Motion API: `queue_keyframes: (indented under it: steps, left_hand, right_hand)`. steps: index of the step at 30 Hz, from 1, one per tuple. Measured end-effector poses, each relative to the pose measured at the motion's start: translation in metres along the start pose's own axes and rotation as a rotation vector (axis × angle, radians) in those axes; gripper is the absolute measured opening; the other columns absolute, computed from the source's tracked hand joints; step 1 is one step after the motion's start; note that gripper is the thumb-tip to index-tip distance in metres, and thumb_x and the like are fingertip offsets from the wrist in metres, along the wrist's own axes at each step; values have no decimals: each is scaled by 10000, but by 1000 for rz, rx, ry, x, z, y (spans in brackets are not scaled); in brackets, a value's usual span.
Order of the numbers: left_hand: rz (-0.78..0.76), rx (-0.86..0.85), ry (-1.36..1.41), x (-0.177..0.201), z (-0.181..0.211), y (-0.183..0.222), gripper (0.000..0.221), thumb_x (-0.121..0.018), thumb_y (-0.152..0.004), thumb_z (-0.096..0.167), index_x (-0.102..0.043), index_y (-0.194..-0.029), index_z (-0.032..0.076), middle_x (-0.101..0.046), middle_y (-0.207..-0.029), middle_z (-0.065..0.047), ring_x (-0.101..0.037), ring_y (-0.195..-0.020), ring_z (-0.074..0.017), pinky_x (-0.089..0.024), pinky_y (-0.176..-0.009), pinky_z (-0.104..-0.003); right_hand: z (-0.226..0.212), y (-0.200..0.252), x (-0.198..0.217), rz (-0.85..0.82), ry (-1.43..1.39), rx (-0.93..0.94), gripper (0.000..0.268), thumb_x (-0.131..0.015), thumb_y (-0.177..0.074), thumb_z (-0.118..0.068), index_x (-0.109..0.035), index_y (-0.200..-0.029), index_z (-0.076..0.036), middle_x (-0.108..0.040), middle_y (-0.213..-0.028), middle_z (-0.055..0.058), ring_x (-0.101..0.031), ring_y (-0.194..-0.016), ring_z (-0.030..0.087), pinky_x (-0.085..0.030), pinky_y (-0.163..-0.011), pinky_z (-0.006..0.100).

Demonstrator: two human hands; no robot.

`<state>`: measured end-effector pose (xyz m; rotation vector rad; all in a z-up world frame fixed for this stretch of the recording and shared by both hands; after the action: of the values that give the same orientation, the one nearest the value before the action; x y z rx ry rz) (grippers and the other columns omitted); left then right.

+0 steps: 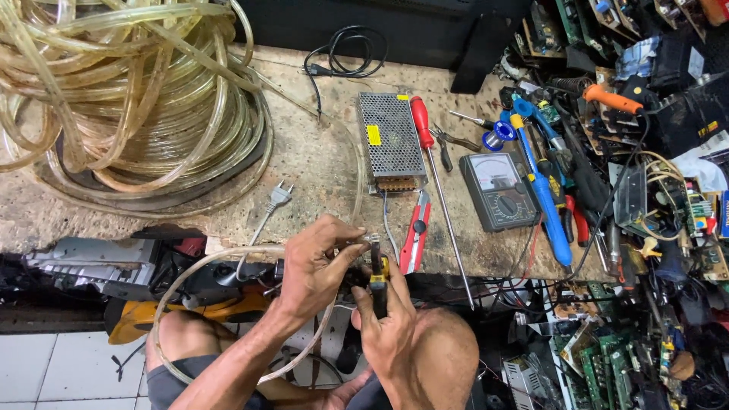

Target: Preparing an LED strip by stripping wires and connecting them to a power supply unit on a workbench.

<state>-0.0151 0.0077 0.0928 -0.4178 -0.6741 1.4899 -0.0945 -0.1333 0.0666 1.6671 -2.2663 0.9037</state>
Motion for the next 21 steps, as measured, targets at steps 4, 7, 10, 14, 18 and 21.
queue_keyframes:
  steps: [4, 7, 10, 14, 18, 21]
  left_hand:
    - [-2, 1, 16, 0, 2, -2, 93, -687, -973, 123, -688, -1049, 69, -712, -929, -57, -686, -774, -123, -594, -665, -228]
    - [-9, 28, 63, 0, 3, -3, 95, -690, -970, 120, -692, -1051, 71, -715, -955, -66, -695, -792, -126, -606, -682, -228]
    - [-5, -2, 122, 1, 5, -4, 93, -684, -957, 87, -699, -1028, 29, -713, -917, -82, -673, -792, -153, -581, -717, -260]
    - [-31, -15, 185, 0, -5, 1, 128, -687, -960, 38, -683, -1085, 63, -731, -982, -78, -697, -834, -142, -603, -776, -251]
    - [-49, -28, 213, 2, 2, -1, 102, -668, -967, 38, -675, -1068, 27, -721, -951, -98, -699, -815, -165, -611, -748, -258]
    - [-41, -37, 240, 1, 0, 2, 101, -665, -978, 38, -665, -1079, 39, -700, -940, -78, -649, -747, -126, -569, -653, -210]
  right_hand:
    - [-3, -4, 1, -30, -21, 5, 569, -568, -969, -490, -688, -1272, -22, -622, -1437, 174, -658, -1291, 301, -565, -1040, 346]
    - [5, -6, 1, -35, 43, 40, 570, -556, -973, -512, -708, -1252, -39, -574, -1477, 226, -550, -1400, 338, -494, -1106, 372]
    - [-2, -11, 5, -47, -40, 139, 272, -654, -974, -197, -714, -1144, 6, -679, -1296, 144, -695, -1188, 266, -548, -1026, 329]
    - [2, -12, 7, -40, 55, 186, 252, -627, -993, -231, -677, -1100, -9, -692, -1156, 110, -725, -1017, 261, -594, -845, 326]
    - [12, -10, 4, -4, 26, 203, 249, -658, -979, -265, -678, -1077, -37, -679, -1074, 85, -713, -938, 244, -566, -771, 309]
    - [4, -15, 5, 3, -14, 269, 290, -692, -961, -278, -669, -1043, 0, -675, -1010, 107, -702, -885, 235, -594, -780, 316]
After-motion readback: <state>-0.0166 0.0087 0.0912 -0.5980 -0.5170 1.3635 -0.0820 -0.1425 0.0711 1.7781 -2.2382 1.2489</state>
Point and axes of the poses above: each hand's wrist, its own y-axis away from the middle knuckle, its own x-axis out of the back of the hand, z = x × y, the point moved 2 cm from there along -y, towards the middle knuckle
